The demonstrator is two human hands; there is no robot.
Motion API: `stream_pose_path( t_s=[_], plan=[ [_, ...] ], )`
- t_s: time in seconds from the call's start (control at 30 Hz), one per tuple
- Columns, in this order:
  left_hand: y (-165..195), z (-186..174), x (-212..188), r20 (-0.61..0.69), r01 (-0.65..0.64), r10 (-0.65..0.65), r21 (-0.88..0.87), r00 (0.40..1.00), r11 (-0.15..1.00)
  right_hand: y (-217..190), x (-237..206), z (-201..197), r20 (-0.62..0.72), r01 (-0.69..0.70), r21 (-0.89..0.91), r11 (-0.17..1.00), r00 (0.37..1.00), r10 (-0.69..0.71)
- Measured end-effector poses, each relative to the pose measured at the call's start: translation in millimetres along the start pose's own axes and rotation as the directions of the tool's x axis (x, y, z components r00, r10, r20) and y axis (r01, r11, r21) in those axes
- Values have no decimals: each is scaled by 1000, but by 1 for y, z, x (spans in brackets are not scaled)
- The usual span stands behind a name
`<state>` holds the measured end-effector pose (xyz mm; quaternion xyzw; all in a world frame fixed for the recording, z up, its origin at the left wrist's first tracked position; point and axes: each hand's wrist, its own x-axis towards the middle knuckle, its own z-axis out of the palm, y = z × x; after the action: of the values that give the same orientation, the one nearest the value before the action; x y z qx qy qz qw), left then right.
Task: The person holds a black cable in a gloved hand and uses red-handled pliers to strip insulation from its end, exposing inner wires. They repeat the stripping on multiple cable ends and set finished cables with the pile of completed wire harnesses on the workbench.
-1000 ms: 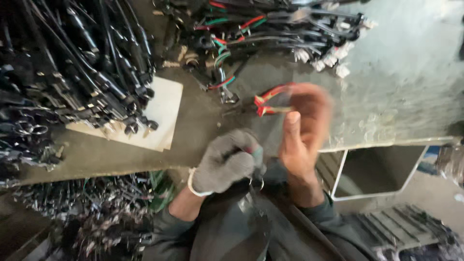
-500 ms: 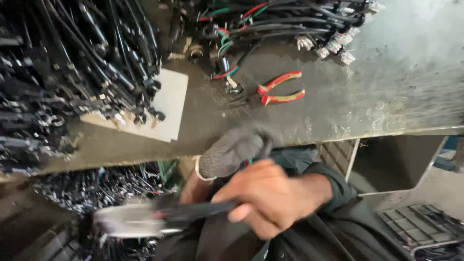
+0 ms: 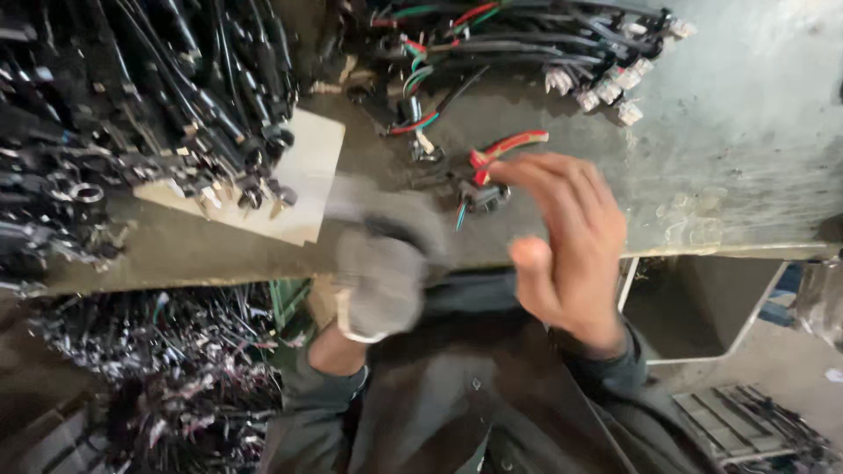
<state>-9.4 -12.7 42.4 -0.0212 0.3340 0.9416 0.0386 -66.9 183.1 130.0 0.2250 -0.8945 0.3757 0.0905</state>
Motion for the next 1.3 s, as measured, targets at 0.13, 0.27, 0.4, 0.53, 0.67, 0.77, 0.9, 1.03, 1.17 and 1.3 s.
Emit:
stream_pose_path(
  t_s=[0.13, 0.27, 0.4, 0.53, 0.67, 0.77, 0.9, 1.03, 1.17, 1.3],
  plan=[
    [-18, 30, -14, 305, 98, -303, 541, 903, 836, -17, 11, -28, 167, -98, 846, 524, 982, -86],
    [-13, 68, -2, 407, 79, -471, 686, 783, 724, -15, 15, -62, 143, -130, 950, 284, 989, -26],
    [12, 73, 32, 629, -434, -48, 588, 776, 683, 8, -7, -69, 153, -138, 971, 193, 986, -68],
    [27, 44, 46, 470, -367, -53, 750, 881, 550, 24, 3, -44, 9, -3, 987, 159, 999, -38],
    [10, 21, 45, -72, 59, 27, 942, 997, 331, 31, 57, -5, -262, 207, 929, 307, 953, 149],
    [14, 6, 45, -149, 227, -217, 56, 965, 972, 31, 59, 33, -127, 7, 810, 586, 978, 164],
    [29, -6, 46, -103, 172, -148, 288, 984, 942, 43, -5, 77, 648, -690, 505, 519, 700, 300],
    [17, -2, 37, -18, -78, 111, 598, 994, 798, 69, -46, 93, 518, -580, 683, 444, 813, 266],
    [11, -4, 26, -13, -21, 36, 596, 999, 803, 77, -38, 89, 298, -275, 712, 646, 952, 76],
    [26, -6, 27, 8, -27, 37, 835, 999, 549, 75, -25, 79, 241, -97, 538, 837, 970, -42]
  ],
)
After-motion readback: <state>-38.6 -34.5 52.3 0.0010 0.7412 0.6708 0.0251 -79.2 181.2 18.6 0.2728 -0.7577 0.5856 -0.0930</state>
